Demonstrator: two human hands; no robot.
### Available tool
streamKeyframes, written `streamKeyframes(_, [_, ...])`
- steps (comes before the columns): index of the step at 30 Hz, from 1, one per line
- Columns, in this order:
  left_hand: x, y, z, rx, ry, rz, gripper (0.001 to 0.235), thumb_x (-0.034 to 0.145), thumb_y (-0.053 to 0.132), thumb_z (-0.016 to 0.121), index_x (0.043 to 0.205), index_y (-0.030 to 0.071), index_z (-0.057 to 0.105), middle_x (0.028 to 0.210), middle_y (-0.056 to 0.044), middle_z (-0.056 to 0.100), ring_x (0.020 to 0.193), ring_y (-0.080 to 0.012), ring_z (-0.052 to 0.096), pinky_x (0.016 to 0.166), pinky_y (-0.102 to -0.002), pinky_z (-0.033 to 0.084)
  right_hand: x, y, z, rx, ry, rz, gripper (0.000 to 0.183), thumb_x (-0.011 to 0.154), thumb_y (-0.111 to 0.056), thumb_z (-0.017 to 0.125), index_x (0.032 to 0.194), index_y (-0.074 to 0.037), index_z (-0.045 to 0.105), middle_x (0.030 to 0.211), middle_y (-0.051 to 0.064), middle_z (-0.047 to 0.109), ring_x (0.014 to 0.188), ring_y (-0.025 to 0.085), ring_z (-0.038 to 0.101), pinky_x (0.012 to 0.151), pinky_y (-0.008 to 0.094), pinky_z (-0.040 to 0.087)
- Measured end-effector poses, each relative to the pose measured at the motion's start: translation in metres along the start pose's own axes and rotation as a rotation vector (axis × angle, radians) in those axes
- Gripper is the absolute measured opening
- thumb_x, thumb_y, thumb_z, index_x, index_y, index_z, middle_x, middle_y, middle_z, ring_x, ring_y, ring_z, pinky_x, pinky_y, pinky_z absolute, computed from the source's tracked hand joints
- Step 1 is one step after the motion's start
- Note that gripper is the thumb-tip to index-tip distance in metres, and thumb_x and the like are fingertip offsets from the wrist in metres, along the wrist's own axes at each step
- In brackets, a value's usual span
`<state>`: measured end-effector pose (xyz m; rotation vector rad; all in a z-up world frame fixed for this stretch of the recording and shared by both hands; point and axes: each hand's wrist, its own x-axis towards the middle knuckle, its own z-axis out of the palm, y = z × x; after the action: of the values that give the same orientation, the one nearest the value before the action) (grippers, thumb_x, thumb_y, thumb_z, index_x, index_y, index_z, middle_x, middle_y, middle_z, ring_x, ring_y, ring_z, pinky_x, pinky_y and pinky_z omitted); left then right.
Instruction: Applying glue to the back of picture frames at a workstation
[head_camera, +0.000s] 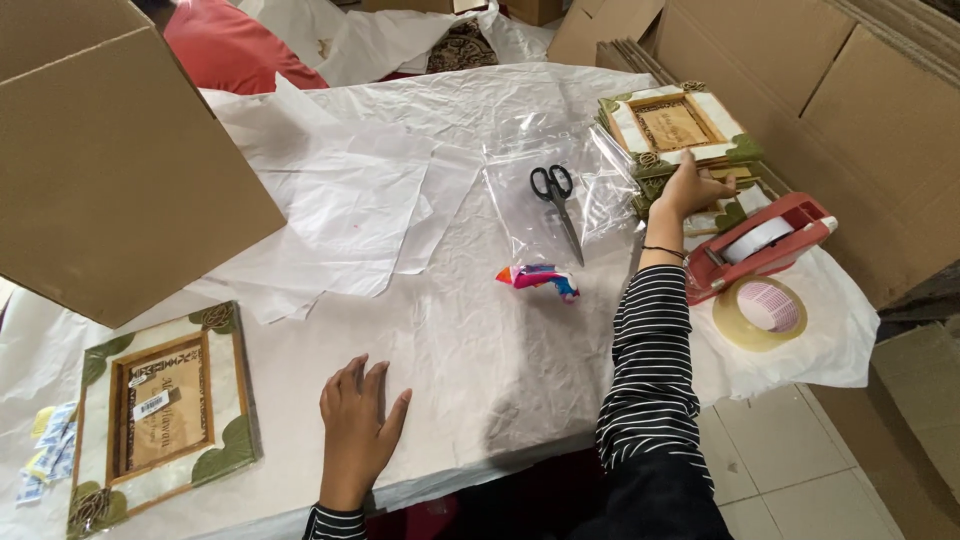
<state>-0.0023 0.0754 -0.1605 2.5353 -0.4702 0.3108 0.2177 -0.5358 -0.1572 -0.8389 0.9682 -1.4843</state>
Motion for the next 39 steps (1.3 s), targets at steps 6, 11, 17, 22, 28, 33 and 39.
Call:
streamKeyframes(6, [0.000,0.002,-0.002,-0.011,0.002,0.008,0.047,0.095,0.045,0.058,0.132,0.016,0.056,0.148,-0.014,0.046,0.135,-0.0350,0.039,0.116,-0.055,0.027,-0.017,0.001,-0.004,0.022,-0.136,-0.444,0.078,0.083,0.005,0.069,0.144,-0.014,0.024,0.153,0.027,0.026,0.117,0.042,0.058,0.102,0.055,0.053])
streamKeyframes(11, [0.001,-0.003,0.002,0.021,0.019,0.030,0.047,0.094,0.045,0.059,0.132,0.017,0.056,0.147,-0.014,0.047,0.133,-0.0354,0.041,0.114,-0.055,0.029,-0.020,-0.019,-0.011,-0.046,0.017,-0.430,0.071,0.076,-0.001,0.069,0.132,-0.021,0.030,0.083,0.005,0.070,0.073,0.030,0.071,0.077,0.048,0.056])
streamKeyframes(17, [0.001,0.002,-0.003,-0.008,-0.011,-0.007,0.047,0.095,0.046,0.057,0.132,0.016,0.057,0.147,-0.013,0.047,0.136,-0.0352,0.038,0.116,-0.055,0.026,0.005,-0.041,-0.012,0.256,-0.039,-0.471,0.057,0.083,0.006,0.070,0.122,-0.015,0.035,0.116,0.023,0.055,0.098,0.033,0.066,0.082,0.044,0.070])
streamKeyframes(22, [0.001,0.003,-0.005,-0.012,-0.004,0.001,0.046,0.095,0.045,0.058,0.131,0.016,0.059,0.144,-0.011,0.049,0.135,-0.0340,0.039,0.116,-0.053,0.027,-0.006,-0.102,-0.022,0.454,-0.147,-0.507,0.060,0.090,0.006,0.081,0.133,-0.006,0.040,0.126,0.024,0.056,0.110,0.035,0.071,0.088,0.041,0.078])
streamKeyframes(28, [0.001,0.007,-0.011,-0.041,0.005,0.005,0.048,0.096,0.046,0.057,0.132,0.015,0.057,0.144,-0.013,0.049,0.135,-0.0351,0.040,0.116,-0.054,0.027,-0.088,-0.169,-0.062,0.797,-0.533,-0.182,0.053,0.081,0.024,0.076,0.112,-0.012,0.051,0.110,0.017,0.059,0.090,0.029,0.061,0.077,0.042,0.054])
streamKeyframes(33, [0.001,0.008,-0.020,-0.291,-0.018,-0.077,0.054,0.103,0.045,0.040,0.140,0.009,0.053,0.141,-0.011,0.055,0.134,-0.0294,0.043,0.114,-0.044,0.031,-0.228,-0.247,-0.144,0.016,-0.760,0.361,0.058,0.092,-0.016,0.073,0.141,-0.015,0.042,0.092,0.001,0.060,0.051,0.011,0.051,0.043,0.024,0.048])
streamKeyframes(39, [-0.007,-0.012,0.007,-1.247,0.153,-0.184,0.054,0.112,0.041,0.020,0.147,0.007,0.042,0.122,-0.008,0.059,0.118,-0.0175,0.053,0.109,-0.038,0.037,-0.286,-0.177,-0.198,0.170,-1.197,0.443,0.056,0.091,0.001,0.072,0.126,-0.022,0.035,0.103,0.007,0.068,0.088,0.012,0.068,0.079,0.021,0.053])
